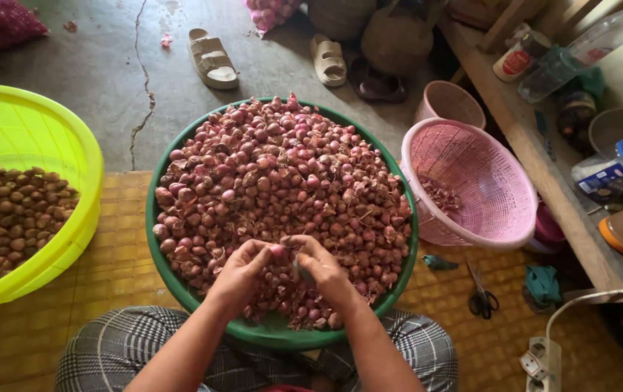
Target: The person sits on the floor in front of a large green basin filled with unpeeled shallots. They pick up individual shallots, cut off the root and top ends with a small knife, and place the trimmed shallots into a yellow basket while discarding trimmings into a pink basket.
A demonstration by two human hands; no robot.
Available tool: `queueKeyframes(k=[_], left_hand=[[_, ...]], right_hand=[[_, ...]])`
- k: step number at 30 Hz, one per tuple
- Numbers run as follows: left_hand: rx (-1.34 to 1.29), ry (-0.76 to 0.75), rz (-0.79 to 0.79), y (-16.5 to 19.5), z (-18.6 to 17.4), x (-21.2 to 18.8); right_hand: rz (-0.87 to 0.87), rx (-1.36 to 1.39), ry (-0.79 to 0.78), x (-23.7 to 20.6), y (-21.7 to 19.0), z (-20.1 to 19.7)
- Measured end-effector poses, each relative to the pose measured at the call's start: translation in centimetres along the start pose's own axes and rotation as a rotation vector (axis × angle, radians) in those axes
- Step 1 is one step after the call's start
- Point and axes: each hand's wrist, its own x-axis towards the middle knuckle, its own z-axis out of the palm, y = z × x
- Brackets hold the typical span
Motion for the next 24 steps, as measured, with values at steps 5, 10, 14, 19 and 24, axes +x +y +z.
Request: queueKeyframes(k=[5, 10, 14, 19, 24], left_hand=[[-0.245, -0.104, -0.014, -1.2, -0.4, 0.4], [-0.338, -0.009, -0.02, -1.4, -0.2, 0.5], [-0.359, -0.016, 0.027, -1.6, 0.0, 0.8], [-0.327, 0.008, 0.04, -1.7, 0.3, 0.5], [-0.326, 0.097, 0.011, -1.2, 0.5, 0.4]], right_hand=[[-0.121, -0.075, -0.001, 0.8, 0.9, 0.6], [-0.013, -0.044, 0.075, 0.0, 0.1, 0.7], [-0.197, -0.229, 0.063, -0.6, -0.1, 1.6], [-0.247, -0.43, 0.175, -0.4, 0.4, 2.3], [-0.201, -0.183, 0.102, -0.7, -0.6, 2.3]])
